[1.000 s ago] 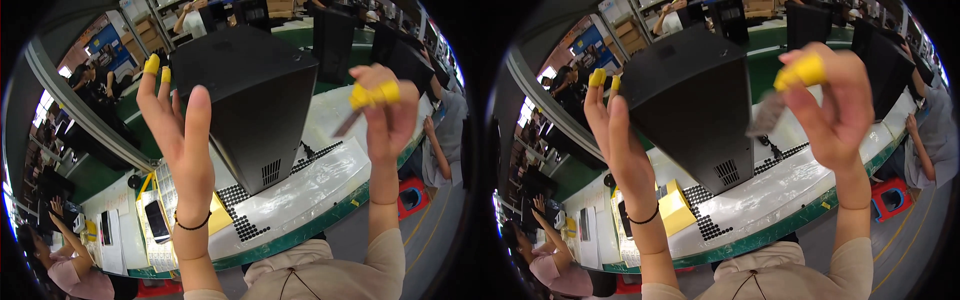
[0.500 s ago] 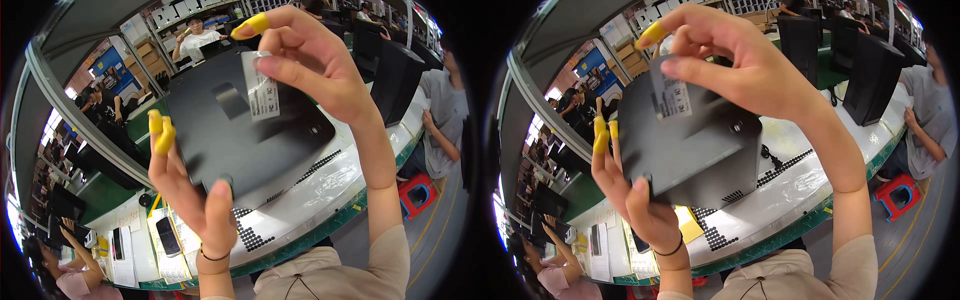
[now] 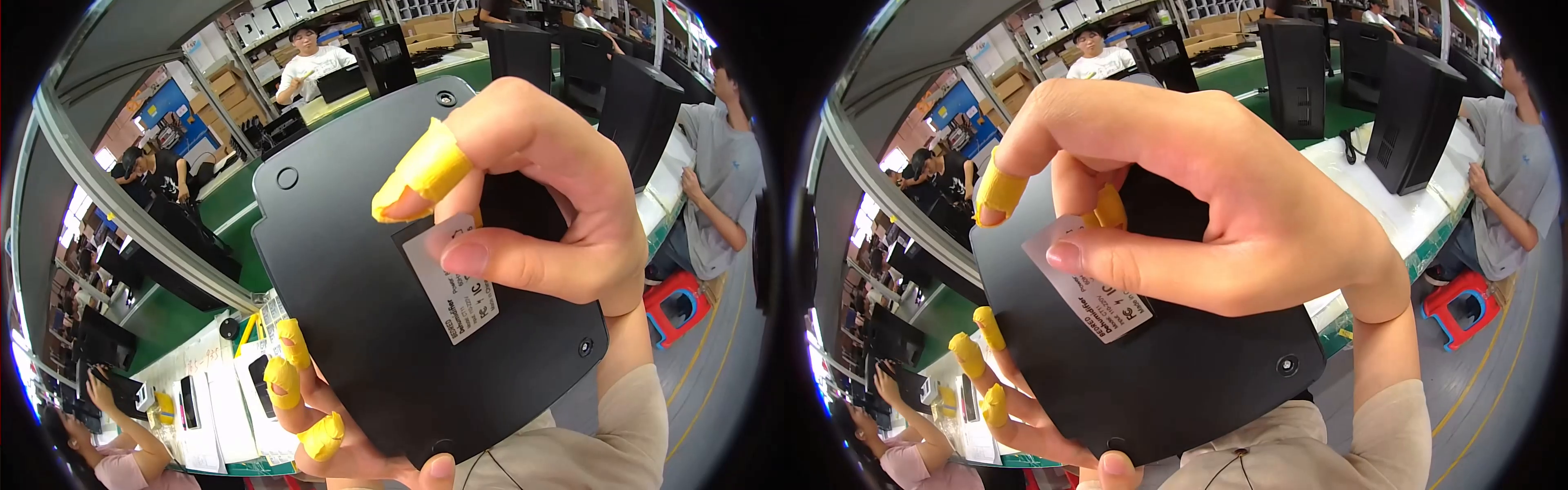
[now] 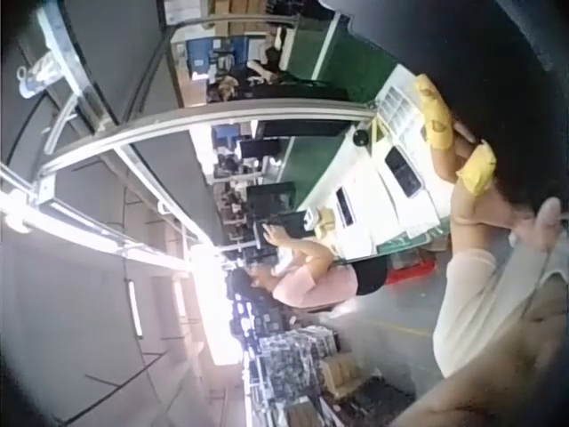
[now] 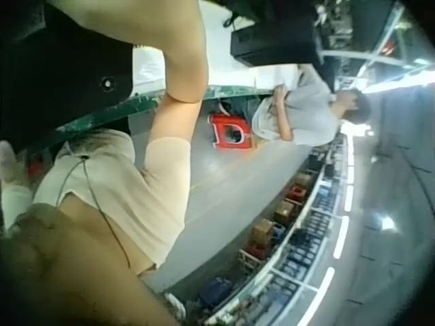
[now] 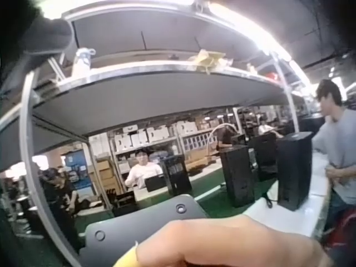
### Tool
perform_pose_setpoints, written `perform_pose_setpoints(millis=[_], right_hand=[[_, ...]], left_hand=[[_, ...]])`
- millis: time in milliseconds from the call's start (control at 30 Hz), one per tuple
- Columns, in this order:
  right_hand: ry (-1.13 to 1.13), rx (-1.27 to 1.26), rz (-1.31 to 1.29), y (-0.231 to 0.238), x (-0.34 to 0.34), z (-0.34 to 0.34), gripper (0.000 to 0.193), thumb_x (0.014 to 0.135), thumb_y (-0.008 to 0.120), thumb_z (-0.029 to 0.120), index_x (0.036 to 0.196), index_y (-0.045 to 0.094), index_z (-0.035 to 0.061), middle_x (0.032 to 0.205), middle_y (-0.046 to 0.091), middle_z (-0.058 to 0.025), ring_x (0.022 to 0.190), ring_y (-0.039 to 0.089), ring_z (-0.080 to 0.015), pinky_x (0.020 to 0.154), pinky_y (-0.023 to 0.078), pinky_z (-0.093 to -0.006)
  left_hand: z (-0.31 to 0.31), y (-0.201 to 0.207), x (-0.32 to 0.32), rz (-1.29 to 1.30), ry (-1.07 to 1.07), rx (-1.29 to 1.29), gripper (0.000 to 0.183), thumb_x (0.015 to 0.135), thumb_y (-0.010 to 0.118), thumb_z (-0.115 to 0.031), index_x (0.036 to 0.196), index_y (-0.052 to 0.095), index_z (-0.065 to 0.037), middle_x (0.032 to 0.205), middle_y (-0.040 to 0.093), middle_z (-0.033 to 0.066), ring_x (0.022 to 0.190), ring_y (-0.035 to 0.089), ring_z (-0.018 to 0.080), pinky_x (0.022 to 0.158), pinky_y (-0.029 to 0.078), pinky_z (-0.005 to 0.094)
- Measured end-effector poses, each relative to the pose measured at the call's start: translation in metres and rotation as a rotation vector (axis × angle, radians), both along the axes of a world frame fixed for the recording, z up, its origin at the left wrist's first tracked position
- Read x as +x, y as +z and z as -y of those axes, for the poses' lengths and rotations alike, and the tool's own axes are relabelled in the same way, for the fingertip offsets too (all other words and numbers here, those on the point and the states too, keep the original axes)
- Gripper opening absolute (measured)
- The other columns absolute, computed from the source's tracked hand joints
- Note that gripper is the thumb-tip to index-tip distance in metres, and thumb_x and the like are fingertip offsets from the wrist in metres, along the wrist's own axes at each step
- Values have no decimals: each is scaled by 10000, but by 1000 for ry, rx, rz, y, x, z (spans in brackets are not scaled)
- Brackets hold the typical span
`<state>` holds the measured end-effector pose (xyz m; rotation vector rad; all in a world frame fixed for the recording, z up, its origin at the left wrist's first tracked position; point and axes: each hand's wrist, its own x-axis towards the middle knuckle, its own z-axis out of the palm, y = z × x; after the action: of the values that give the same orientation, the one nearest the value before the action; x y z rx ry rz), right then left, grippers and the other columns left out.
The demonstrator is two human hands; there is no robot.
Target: Applying identification stickers and rubber support feet to the base of electronic speaker enclosures.
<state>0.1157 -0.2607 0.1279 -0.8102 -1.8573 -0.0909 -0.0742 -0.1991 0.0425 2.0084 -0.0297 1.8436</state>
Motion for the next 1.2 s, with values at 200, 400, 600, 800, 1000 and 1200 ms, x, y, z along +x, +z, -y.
perform_pose_setpoints(millis=[200,400,600,800,1000,1200], right_hand=[[0,-5,13,-1,-1,2,378,680,651,-118,1039,550,-60,1003,660,-209,684,606,-158,715,501,-311],[21,3,-35,-3,-4,0,353,677,659,-108,1017,579,-58,994,673,-200,650,591,-145,682,483,-282],[-20,-4,-10,-2,-5,3,322,674,678,-93,985,605,-53,980,688,-163,650,582,-127,656,454,-257],[-78,0,44,-1,-4,4,299,691,699,-71,974,609,-33,984,690,-134,647,568,-121,642,445,-258],[-49,41,22,-1,-7,1,284,697,698,-78,965,623,-25,973,696,-122,643,555,-124,630,454,-244],[-61,11,-11,-5,-5,2,263,694,695,-65,948,647,-14,939,704,-120,632,538,-128,554,442,-235]], left_hand=[[2,-2,-4,-16,-26,-17,650,771,611,-540,1216,501,-79,1444,356,268,1343,373,374,1136,200,470],[-2,-4,-15,-119,34,82,686,778,608,-543,1257,503,-64,1436,381,265,1345,374,364,1135,213,469],[1,-8,-12,-24,-45,-66,705,764,632,-541,1286,497,-87,1441,371,266,1360,354,374,1130,233,476],[2,-9,-13,-102,-20,-48,719,761,663,-532,1310,443,-122,1483,283,261,1359,342,397,1136,224,472],[3,-9,-13,-82,0,0,690,794,633,-521,1331,390,-163,1493,247,253,1378,309,391,1147,206,470],[2,-15,-13,-101,4,-121,677,803,619,-526,1327,394,-162,1490,255,249,1385,302,386,1150,200,469]])
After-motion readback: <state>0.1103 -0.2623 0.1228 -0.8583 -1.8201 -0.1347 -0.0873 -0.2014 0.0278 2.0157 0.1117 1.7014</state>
